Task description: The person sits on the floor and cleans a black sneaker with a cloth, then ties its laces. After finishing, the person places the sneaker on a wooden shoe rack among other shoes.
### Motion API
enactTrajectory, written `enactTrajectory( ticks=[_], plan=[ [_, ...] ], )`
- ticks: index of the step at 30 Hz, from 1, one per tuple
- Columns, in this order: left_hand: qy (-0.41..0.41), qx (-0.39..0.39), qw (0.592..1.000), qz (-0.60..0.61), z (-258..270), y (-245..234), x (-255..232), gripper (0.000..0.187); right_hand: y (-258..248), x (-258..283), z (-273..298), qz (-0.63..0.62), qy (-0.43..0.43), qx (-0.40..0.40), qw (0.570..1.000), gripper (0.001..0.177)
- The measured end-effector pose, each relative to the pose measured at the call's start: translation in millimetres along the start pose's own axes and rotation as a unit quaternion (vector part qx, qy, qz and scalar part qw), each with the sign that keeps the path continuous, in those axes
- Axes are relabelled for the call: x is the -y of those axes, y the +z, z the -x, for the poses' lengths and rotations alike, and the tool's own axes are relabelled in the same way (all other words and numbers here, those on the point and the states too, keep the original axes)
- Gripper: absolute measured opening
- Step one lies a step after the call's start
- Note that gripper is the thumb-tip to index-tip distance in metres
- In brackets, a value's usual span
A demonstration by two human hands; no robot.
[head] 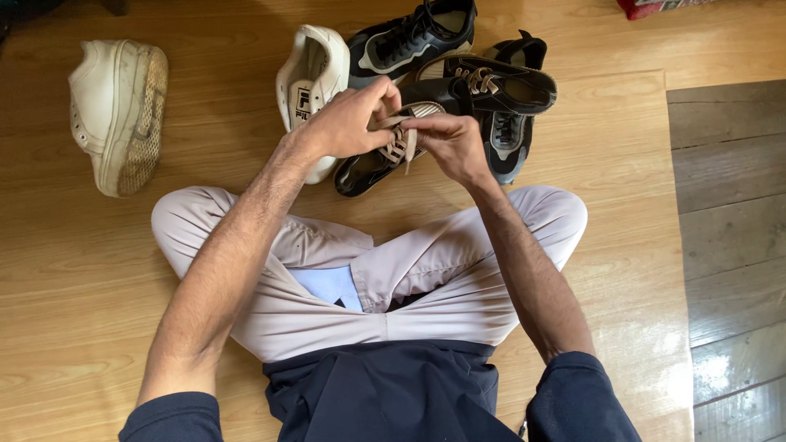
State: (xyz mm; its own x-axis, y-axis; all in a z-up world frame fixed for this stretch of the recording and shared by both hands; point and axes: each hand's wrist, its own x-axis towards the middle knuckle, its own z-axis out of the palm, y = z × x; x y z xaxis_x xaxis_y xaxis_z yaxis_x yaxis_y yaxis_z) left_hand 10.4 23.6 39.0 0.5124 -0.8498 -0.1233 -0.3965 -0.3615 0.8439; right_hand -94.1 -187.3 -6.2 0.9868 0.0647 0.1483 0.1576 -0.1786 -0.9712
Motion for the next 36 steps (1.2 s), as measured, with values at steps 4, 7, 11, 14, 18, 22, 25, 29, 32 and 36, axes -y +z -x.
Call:
enactTrajectory(
  ticks=[4, 7, 11, 14, 18, 22, 25, 29, 32, 36],
  plan=[
    [-0.004, -0.027, 0.997, -0.069, 4.0, 18.1, 12.9, 0.038, -1.8, -5.1, 0.3, -0.029, 0.069, -0.078, 0.994, 0.019],
    [0.051, -0.071, 0.975, -0.207, 0.4, 22.6, 26.3, 0.015, 3.0, -14.4, -1.1, -0.026, 0.077, -0.116, 0.990, 0.021],
    [0.059, -0.124, 0.956, -0.259, 2.3, 23.5, 35.1, 0.020, -6.1, -4.0, -1.6, 0.167, 0.048, -0.108, 0.979, 0.019],
    [0.048, -0.159, 0.967, -0.192, -2.4, 23.4, 37.6, 0.018, -2.6, 23.3, -2.6, 0.261, -0.117, -0.059, 0.956, 0.014],
    [0.063, -0.118, 0.989, -0.071, -10.5, 32.7, 29.7, 0.020, 4.2, 20.1, -6.7, 0.230, -0.110, 0.018, 0.967, 0.028],
    [0.080, -0.117, 0.987, -0.078, -9.0, 26.5, 19.7, 0.023, 8.7, 17.1, -6.6, 0.187, -0.079, 0.007, 0.979, 0.027],
    [0.047, -0.100, 0.986, -0.121, -6.3, 29.8, 36.5, 0.024, 1.8, -6.4, 0.3, 0.156, -0.009, -0.021, 0.988, 0.030],
    [0.026, -0.092, 0.978, -0.186, -12.4, 53.3, 75.7, 0.017, -0.6, 6.0, 0.4, 0.149, 0.001, -0.030, 0.988, 0.024],
    [0.032, -0.084, 0.972, -0.218, -9.1, 50.2, 63.6, 0.020, -4.5, 15.7, -5.9, 0.208, -0.007, -0.023, 0.978, 0.029],
    [0.047, -0.088, 0.951, -0.293, -22.3, 59.0, 64.6, 0.022, -4.4, 13.5, -12.8, 0.240, -0.058, 0.009, 0.969, 0.021]
  ],
)
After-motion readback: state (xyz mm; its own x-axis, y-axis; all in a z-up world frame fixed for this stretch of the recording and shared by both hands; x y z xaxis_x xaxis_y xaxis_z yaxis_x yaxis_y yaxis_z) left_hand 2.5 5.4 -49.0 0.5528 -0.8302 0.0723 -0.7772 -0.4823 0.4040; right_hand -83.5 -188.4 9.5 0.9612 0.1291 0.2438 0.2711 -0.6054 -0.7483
